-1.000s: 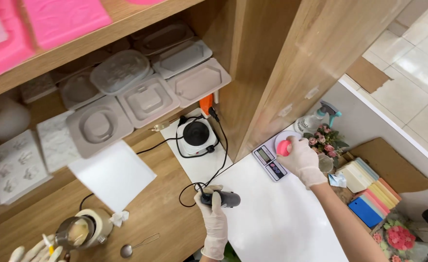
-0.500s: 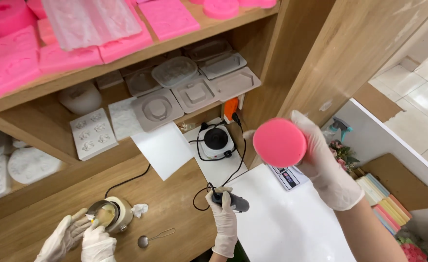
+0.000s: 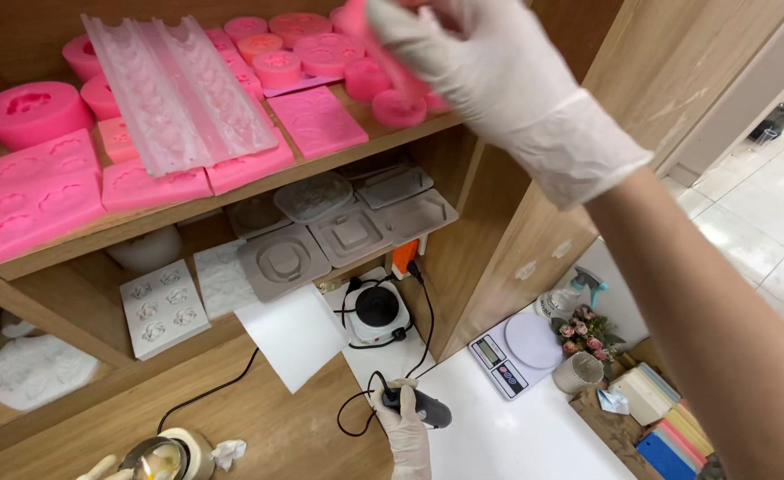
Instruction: Cleaning wax from a hot plate, digital scale, and work surface using wipes and a heat gun.
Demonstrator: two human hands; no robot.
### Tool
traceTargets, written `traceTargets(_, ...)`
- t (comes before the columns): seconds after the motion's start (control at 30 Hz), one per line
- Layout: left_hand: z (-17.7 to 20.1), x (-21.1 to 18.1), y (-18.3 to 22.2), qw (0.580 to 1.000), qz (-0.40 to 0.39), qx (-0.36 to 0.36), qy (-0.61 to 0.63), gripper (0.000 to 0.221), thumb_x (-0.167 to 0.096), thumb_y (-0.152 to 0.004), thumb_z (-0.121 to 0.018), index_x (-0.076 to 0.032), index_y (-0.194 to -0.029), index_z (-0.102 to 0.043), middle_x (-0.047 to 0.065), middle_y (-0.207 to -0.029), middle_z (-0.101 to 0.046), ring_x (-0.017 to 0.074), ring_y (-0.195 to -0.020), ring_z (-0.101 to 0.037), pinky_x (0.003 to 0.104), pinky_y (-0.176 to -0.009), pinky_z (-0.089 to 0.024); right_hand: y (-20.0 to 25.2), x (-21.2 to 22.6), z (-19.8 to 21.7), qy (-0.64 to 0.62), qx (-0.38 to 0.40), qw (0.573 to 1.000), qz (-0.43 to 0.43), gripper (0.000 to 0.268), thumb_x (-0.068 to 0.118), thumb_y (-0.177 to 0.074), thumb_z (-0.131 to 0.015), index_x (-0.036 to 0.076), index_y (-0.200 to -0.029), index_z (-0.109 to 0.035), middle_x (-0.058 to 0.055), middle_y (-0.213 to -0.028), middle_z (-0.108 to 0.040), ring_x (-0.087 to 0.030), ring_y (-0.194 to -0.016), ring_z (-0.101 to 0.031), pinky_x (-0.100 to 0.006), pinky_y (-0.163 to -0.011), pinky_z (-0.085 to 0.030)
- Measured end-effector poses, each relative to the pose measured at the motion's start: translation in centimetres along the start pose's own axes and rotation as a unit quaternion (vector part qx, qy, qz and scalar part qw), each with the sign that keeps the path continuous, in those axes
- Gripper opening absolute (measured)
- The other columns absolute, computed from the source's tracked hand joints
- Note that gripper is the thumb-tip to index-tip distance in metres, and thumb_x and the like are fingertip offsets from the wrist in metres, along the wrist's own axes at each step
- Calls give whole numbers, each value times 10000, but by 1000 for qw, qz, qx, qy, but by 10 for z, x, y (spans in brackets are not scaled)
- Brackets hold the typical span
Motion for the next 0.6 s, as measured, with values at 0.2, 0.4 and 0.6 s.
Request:
traceTargets(0.2, -168, -34, 39, 995, -53, 38, 80, 363, -235, -975, -646, -14, -1221, -498, 159, -1148, -662, 197, -994, -592, 323, -902, -497, -33, -26, -57, 212, 22, 965, 153, 621, 551, -929, -786, 85, -1327, -683, -36, -885, -660, -128, -781, -659, -301, -748, -576)
traceTargets(0.4, -169, -82, 48, 997, 12, 8, 72, 374, -220, -941, -613, -70, -1260, -488, 106, -1139, -610, 192, -978, -580, 343, -858, -500, 29, 8, -23, 275, -15, 937, 214, 658, 505, -959, -789, 49, -1395, -602, -114, -1085, -681, -200, -988, -703, -384, -867, -569)
traceTargets(0.6, -165, -94, 75, 996, 65, 1, 61, 426, -220, -939, -588, -85, -1305, -415, 52, -1157, -556, 196, -1008, -544, 389, -809, -460, 214, -39, 58, 235, -143, 960, -56, 152, 106, -1142, -653, 30, -1271, -681, -84, -1087, -678, -118, -950, -624, -243, -863, -520)
Point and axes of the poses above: each hand's wrist, its own y-axis away from the middle knuckle, its own z-axis out of the back of the hand, x = y × z, the point moved 4 cm from there along -y, towards the middle knuckle
